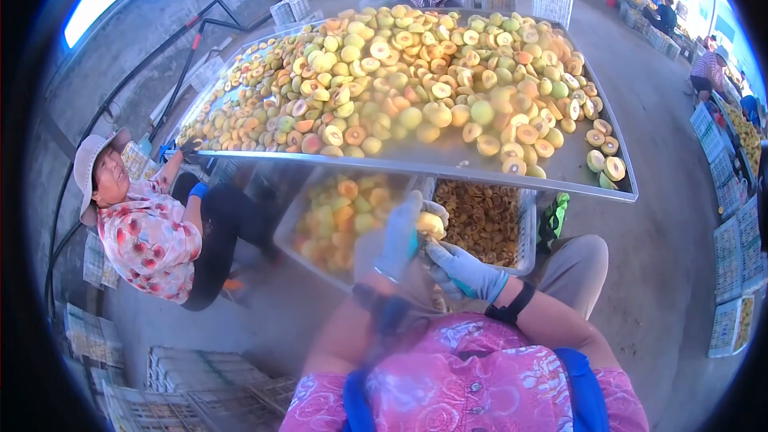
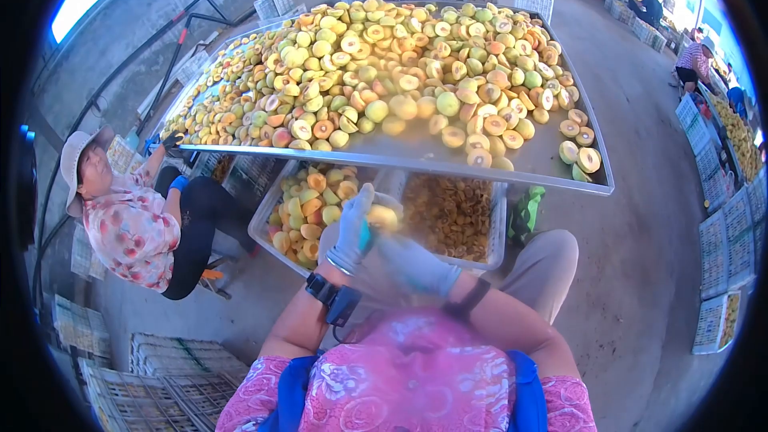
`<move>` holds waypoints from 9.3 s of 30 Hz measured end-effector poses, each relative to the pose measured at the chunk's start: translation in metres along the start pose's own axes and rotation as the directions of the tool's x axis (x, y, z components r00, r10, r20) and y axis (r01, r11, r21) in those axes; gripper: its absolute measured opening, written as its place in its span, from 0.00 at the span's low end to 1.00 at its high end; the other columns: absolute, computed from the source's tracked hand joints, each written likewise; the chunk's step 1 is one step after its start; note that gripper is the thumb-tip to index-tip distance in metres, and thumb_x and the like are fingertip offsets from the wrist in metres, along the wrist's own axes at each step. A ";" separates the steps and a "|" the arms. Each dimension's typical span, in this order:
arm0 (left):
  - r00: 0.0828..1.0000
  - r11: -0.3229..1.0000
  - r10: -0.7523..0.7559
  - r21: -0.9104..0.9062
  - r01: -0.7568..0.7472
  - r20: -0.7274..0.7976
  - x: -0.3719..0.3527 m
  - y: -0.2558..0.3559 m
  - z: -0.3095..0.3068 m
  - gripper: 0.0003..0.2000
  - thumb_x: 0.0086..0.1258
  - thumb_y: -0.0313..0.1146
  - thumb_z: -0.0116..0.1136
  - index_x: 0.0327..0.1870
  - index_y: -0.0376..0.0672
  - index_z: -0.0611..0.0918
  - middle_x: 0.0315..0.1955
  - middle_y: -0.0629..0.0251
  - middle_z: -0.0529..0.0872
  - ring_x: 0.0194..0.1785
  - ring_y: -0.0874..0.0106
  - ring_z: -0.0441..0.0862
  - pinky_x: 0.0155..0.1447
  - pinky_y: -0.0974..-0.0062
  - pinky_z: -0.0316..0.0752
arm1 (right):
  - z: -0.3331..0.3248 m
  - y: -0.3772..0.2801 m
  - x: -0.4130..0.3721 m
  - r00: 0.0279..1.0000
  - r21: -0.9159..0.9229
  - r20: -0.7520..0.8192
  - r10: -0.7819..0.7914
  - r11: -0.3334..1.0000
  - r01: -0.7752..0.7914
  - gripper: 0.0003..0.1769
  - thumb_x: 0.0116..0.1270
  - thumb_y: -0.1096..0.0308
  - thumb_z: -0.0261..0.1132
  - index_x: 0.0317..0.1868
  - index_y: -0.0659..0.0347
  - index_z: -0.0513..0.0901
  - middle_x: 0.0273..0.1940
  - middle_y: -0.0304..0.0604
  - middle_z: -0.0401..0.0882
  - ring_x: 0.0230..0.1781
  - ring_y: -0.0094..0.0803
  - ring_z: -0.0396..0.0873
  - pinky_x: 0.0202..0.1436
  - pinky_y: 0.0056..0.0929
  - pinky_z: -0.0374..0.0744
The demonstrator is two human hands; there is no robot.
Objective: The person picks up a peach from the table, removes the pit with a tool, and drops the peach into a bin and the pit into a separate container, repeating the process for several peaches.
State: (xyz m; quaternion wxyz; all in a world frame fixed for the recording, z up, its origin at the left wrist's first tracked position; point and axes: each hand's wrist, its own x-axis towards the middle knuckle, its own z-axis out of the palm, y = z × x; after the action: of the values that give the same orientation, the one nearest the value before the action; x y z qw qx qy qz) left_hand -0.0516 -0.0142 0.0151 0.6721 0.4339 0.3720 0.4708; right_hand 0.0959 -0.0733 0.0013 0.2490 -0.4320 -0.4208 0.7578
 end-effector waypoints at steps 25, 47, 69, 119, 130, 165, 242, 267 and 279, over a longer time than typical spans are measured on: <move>0.978 0.923 -0.168 -0.328 0.199 0.121 0.004 -0.017 0.010 0.25 0.73 0.57 0.47 0.34 0.40 0.81 0.31 0.54 0.83 0.35 0.58 0.84 0.37 0.59 0.84 | 0.005 -0.011 -0.031 0.925 0.644 0.377 0.048 0.704 -0.299 0.16 0.77 0.45 0.49 0.41 0.46 0.74 0.19 0.23 0.55 0.11 0.16 0.50 0.13 0.19 0.50; 0.999 0.527 0.046 -0.850 -0.012 0.015 0.069 -0.060 -0.060 0.24 0.76 0.54 0.44 0.50 0.40 0.79 0.46 0.57 0.83 0.50 0.61 0.81 0.56 0.59 0.78 | -0.060 -0.001 0.013 0.966 0.854 0.240 -0.098 0.494 -0.162 0.21 0.77 0.45 0.47 0.45 0.55 0.74 0.18 0.24 0.54 0.09 0.13 0.51 0.11 0.17 0.54; 0.876 -0.184 0.475 0.964 0.194 -0.085 0.079 0.022 -0.174 0.17 0.68 0.45 0.55 0.51 0.44 0.78 0.48 0.52 0.80 0.50 0.54 0.79 0.54 0.61 0.75 | -0.085 -0.005 0.013 0.989 0.575 -0.085 0.121 0.817 -0.051 0.19 0.73 0.40 0.53 0.34 0.45 0.74 0.17 0.23 0.53 0.10 0.15 0.50 0.11 0.18 0.49; 0.958 0.904 0.109 -0.426 0.014 0.264 0.099 -0.056 0.073 0.22 0.72 0.37 0.56 0.63 0.40 0.69 0.59 0.54 0.75 0.59 0.60 0.76 0.63 0.58 0.76 | -0.119 0.014 -0.012 0.660 -0.200 -0.340 -0.670 0.737 0.645 0.09 0.77 0.60 0.53 0.47 0.55 0.73 0.26 0.27 0.66 0.20 0.13 0.64 0.21 0.15 0.65; 0.972 0.920 0.134 -0.390 -0.049 0.193 0.072 -0.057 0.096 0.17 0.76 0.39 0.52 0.60 0.40 0.72 0.55 0.59 0.79 0.55 0.68 0.78 0.58 0.71 0.77 | -0.124 0.019 -0.005 0.488 -0.724 -0.249 -0.837 0.495 0.479 0.17 0.76 0.59 0.55 0.52 0.65 0.73 0.28 0.37 0.75 0.26 0.22 0.73 0.31 0.26 0.73; 0.991 0.986 -0.101 0.142 0.087 0.091 0.072 -0.031 0.097 0.32 0.79 0.56 0.38 0.31 0.35 0.84 0.26 0.60 0.86 0.28 0.74 0.83 0.34 0.80 0.78 | -0.097 -0.010 -0.040 0.970 0.323 0.013 -0.244 0.919 0.227 0.18 0.77 0.45 0.49 0.47 0.50 0.71 0.17 0.26 0.58 0.08 0.16 0.51 0.10 0.18 0.53; 0.975 0.863 0.074 -0.477 -0.168 -0.209 0.028 -0.018 -0.041 0.18 0.76 0.49 0.47 0.43 0.41 0.78 0.40 0.62 0.81 0.43 0.70 0.79 0.49 0.72 0.76 | -0.036 -0.059 -0.008 0.931 0.540 0.321 -0.174 0.841 -0.029 0.23 0.75 0.42 0.50 0.49 0.54 0.73 0.21 0.26 0.61 0.10 0.14 0.54 0.11 0.16 0.55; 0.930 -0.208 0.317 0.970 -0.123 0.186 -0.004 -0.060 -0.214 0.30 0.60 0.38 0.62 0.64 0.43 0.69 0.67 0.50 0.65 0.72 0.48 0.59 0.74 0.48 0.50 | -0.200 -0.101 0.161 0.666 -0.967 0.013 -0.746 -0.179 -0.182 0.08 0.65 0.69 0.57 0.43 0.52 0.81 0.41 0.47 0.80 0.41 0.40 0.83 0.42 0.39 0.81; 0.973 -0.193 0.163 0.972 -0.134 0.166 -0.015 -0.047 -0.210 0.29 0.62 0.34 0.61 0.66 0.40 0.69 0.69 0.48 0.63 0.72 0.47 0.60 0.74 0.54 0.55 | -0.199 -0.115 0.153 0.764 -0.942 -0.012 -0.646 -0.249 -0.225 0.11 0.68 0.69 0.56 0.47 0.61 0.81 0.51 0.51 0.76 0.43 0.39 0.85 0.38 0.35 0.82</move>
State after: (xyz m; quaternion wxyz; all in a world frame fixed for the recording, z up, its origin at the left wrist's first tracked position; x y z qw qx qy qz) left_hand -0.2320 0.0118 -0.1007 0.0369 0.8277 0.5515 0.0975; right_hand 0.1927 0.1845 -0.0229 0.0705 -0.5591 -0.8220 -0.0820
